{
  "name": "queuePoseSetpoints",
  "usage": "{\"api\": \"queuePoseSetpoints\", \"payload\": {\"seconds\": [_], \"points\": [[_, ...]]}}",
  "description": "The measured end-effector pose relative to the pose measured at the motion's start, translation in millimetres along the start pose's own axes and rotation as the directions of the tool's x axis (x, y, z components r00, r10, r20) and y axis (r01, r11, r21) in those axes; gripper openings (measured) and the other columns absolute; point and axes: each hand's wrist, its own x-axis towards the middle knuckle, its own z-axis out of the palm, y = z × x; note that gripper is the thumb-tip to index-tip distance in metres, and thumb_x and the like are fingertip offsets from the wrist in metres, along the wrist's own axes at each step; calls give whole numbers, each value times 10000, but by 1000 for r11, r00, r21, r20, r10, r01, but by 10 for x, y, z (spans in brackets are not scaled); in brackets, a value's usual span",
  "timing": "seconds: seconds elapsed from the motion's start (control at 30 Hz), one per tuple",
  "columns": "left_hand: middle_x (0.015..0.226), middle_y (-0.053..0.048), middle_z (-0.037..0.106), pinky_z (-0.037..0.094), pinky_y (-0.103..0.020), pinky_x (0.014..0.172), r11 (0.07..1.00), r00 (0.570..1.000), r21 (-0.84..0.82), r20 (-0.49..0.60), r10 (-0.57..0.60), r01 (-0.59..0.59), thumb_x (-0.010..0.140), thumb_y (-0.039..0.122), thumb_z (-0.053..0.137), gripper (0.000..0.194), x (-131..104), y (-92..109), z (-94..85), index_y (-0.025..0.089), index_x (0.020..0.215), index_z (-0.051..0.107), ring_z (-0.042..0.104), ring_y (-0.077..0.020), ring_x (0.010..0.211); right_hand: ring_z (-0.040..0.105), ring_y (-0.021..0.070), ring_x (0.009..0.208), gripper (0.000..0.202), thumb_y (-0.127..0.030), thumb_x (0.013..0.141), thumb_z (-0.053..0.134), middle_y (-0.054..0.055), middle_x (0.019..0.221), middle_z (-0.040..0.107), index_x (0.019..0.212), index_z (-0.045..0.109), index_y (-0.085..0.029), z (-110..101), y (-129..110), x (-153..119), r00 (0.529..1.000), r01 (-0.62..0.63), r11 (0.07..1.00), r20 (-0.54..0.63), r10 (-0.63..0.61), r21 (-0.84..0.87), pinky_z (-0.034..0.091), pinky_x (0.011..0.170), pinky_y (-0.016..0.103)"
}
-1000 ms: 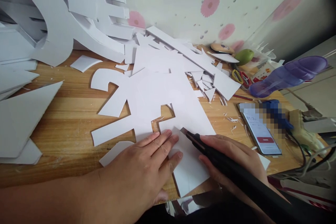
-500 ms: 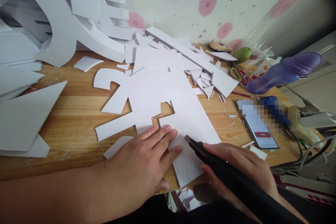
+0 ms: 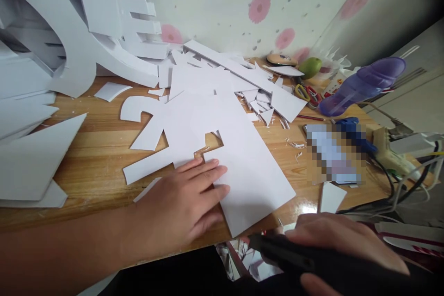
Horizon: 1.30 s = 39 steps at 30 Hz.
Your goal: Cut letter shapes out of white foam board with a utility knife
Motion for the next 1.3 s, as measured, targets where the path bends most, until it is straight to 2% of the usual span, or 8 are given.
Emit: {"api": "queuePoseSetpoints", "payload": {"seconds": [0.17,0.3,0.47,0.8,0.93,1.1,1.2,1.3], "points": [[1272,-131,626,441,-497,1025,989,981,90,-163,-104,120,929,213,554,265,56,-234,-4,124,1158,652,523,-306,1223,738,236,636,358,-510,826,635,34,764,763,1106,706,-299,51,193,23,912,-314,939,-228,340,144,604,516,283],[1272,-123,633,422,-545,1006,977,984,131,-77,-160,169,905,267,598,354,99,-289,23,125,1229,614,528,-329,1184,727,271,945,398,-345,867,623,57,1045,755,1261,636,-295,174,339,166,947,-258,966,-197,254,8,606,765,359],[1241,-104,663,400,-578,1012,962,979,185,-45,-198,203,863,263,670,381,126,-217,20,136,1218,618,547,-348,1167,666,304,987,391,-330,923,492,97,1065,723,1293,603,-269,295,499,358,985,-167,976,-77,157,-143,525,841,462],[998,-32,741,488,-494,899,970,964,170,-230,-133,174,716,137,787,288,156,-107,24,215,979,698,660,-290,966,653,262,763,391,-338,761,581,61,856,673,1133,605,-218,383,487,635,945,-214,942,-188,266,257,499,697,379],[1131,-63,698,456,-489,953,961,891,181,-440,-110,208,782,100,692,257,40,72,-164,214,1011,668,619,-293,1067,638,232,760,381,-351,721,650,31,827,658,1077,599,-227,299,458,635,934,-144,880,-231,271,452,495,684,345],[888,-55,627,477,-293,792,975,694,28,-707,-136,219,889,30,505,193,-331,579,-251,178,1000,560,595,-172,894,611,208,798,429,-378,678,748,5,890,659,1067,607,-263,105,476,602,858,-102,748,-322,399,655,468,719,325],[753,-17,587,452,-246,669,892,789,-434,-502,-355,126,915,139,527,81,-404,872,-96,193,913,587,563,-138,703,595,193,787,475,-395,644,769,-9,911,645,1066,587,-273,54,456,597,800,-39,660,-372,471,750,467,709,316],[846,-68,652,457,-250,666,309,829,-907,73,-555,287,873,429,657,291,-229,962,15,167,999,655,597,-154,740,589,179,779,507,-386,627,783,-4,947,626,1069,567,-265,63,348,596,757,18,585,-393,521,811,469,697,310]]}}
